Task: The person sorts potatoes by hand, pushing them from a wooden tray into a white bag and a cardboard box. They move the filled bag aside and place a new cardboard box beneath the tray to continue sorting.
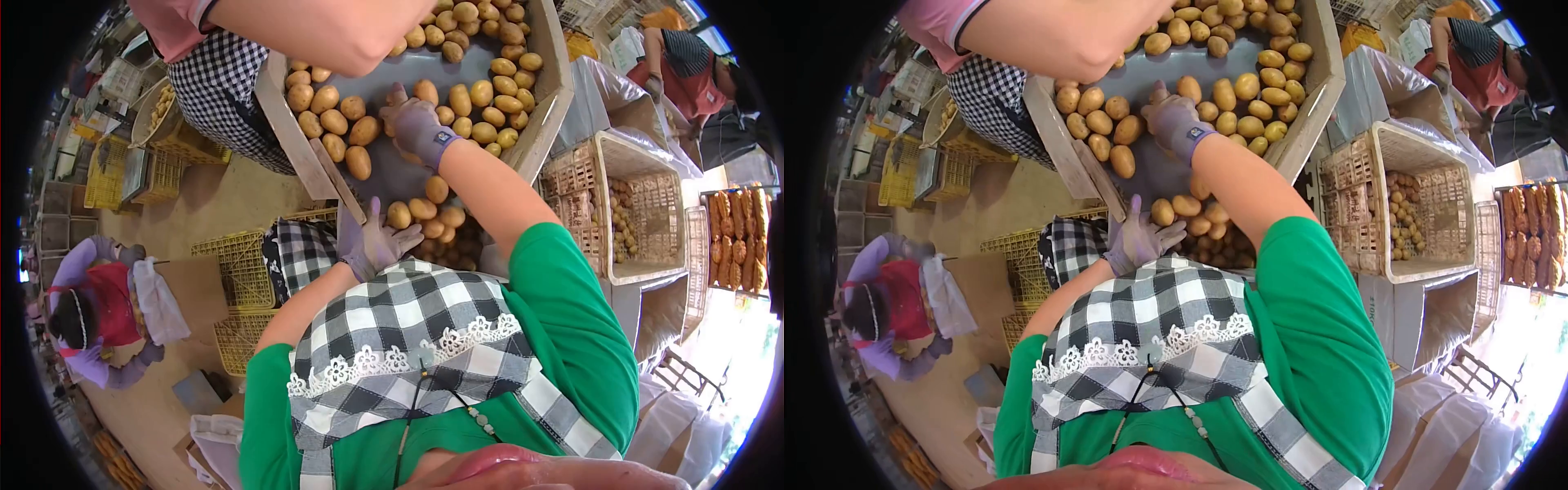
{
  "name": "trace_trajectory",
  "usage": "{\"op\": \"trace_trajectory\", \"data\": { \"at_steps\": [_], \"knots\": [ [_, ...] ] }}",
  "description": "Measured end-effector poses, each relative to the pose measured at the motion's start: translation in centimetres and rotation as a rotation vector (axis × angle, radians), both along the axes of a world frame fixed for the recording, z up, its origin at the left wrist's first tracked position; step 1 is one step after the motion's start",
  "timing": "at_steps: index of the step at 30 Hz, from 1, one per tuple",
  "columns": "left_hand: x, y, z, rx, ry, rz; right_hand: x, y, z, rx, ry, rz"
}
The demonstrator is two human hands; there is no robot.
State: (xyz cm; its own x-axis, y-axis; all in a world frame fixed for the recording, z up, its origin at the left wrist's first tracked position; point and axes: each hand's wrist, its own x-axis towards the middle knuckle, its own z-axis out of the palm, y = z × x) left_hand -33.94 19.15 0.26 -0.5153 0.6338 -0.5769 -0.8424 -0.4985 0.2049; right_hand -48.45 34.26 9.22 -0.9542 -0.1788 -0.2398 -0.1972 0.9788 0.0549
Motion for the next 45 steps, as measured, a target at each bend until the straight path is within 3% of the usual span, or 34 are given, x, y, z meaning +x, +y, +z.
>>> {"op": "trace_trajectory", "data": {
  "at_steps": [2,5,6,7,8,9,10,11,12,14,16,18,20,21,22,23,24,26,27,29,30,32,34,35,37,38,41,42,45],
  "knots": [
    [-0.2,0.8,2.2,0.013,-0.079,0.007,1.1,1.2,0.3,-0.086,-0.02,0.038],
    [-0.8,2.2,1.2,0.103,-0.083,0.0,4.1,3.7,0.8,-0.389,0.08,0.024],
    [-1.4,2.5,0.8,0.14,-0.206,-0.002,5.8,4.9,1.5,-0.431,0.186,0.013],
    [-1.7,2.8,0.6,0.157,-0.2,0.025,6.8,7.6,-0.2,-0.573,0.604,0.157],
    [-1.8,3.1,0.5,0.174,-0.194,0.055,9.4,9.9,1.6,-0.685,0.528,-0.021],
    [-2.0,3.2,0.4,0.19,-0.187,0.085,10.9,14.2,2.3,-0.708,0.761,0.101],
    [-2.4,3.3,-0.3,0.206,-0.238,0.104,13.4,19.9,2.1,-0.778,0.745,-0.09],
    [-2.5,3.3,-0.1,0.206,-0.226,0.098,15.6,25.7,2.4,-0.376,1.06,-0.209],
    [-2.5,3.4,0.4,0.208,-0.215,0.091,18.2,28.3,2.8,-0.485,1.235,-0.593],
    [-2.6,3.1,0.2,0.279,-0.191,0.036,20.8,32.3,3.4,0.15,1.303,-0.598],
    [-2.7,3.4,0.0,0.253,-0.22,0.059,19.9,31.8,3.0,-0.029,1.462,-0.507],
    [-2.6,3.2,1.1,0.184,-0.219,0.058,14.9,24.3,5.2,-0.318,1.236,-0.141],
    [-2.0,3.0,1.1,0.134,-0.17,0.052,10.1,19.0,3.4,-0.169,1.027,-0.202],
    [-1.7,2.9,0.9,0.111,-0.145,0.052,6.9,18.1,0.4,-0.301,0.77,-0.294],
    [-1.5,2.4,-0.5,0.136,-0.143,0.037,4.8,14.4,0.4,-0.239,0.39,-0.427],
    [-1.3,2.2,-0.9,0.126,-0.169,0.057,2.6,11.6,-3.0,-0.413,0.204,-0.359],
    [-1.1,1.9,-1.0,0.115,-0.187,0.072,4.8,4.7,-0.5,-0.078,0.365,-0.425],
    [-1.1,1.1,-0.6,0.104,-0.202,0.028,2.4,-0.5,-4.8,-0.211,0.188,-0.127],
    [-0.8,1.1,-0.2,0.082,-0.103,0.03,4.6,-3.1,-4.1,-0.247,0.163,-0.067],
    [-0.3,1.1,0.5,0.038,0.086,0.034,9.2,-3.3,-4.2,-0.375,0.368,0.129],
    [-0.1,0.9,0.3,0.124,0.119,0.039,11.1,-2.1,-4.5,-0.344,0.34,0.245],
    [-0.3,0.8,-0.7,0.114,-0.095,0.072,14.1,2.0,-5.0,-0.275,0.282,0.475],
    [-0.8,1.2,-0.7,0.157,-0.318,0.127,13.7,5.8,-4.9,-0.261,0.133,0.393],
    [-0.8,1.4,-1.2,0.186,-0.31,0.109,13.5,6.8,-4.3,-0.258,0.053,0.346],
    [-1.0,1.7,-2.6,0.247,-0.273,0.076,12.3,7.9,-1.8,-0.219,0.132,0.109],
    [-1.0,1.7,-3.1,0.292,-0.234,0.048,11.5,7.5,-0.2,-0.201,-0.036,0.044],
    [-0.5,2.3,-1.7,0.06,0.017,-0.047,9.6,5.3,-1.9,-0.095,-0.064,-0.091],
    [-0.5,2.4,-0.9,-0.142,0.056,-0.059,8.8,4.9,-1.6,-0.078,-0.096,-0.061],
    [0.0,1.8,1.0,0.038,-0.181,0.082,6.9,4.8,-0.6,-0.183,-0.158,-0.085]
  ]
}}
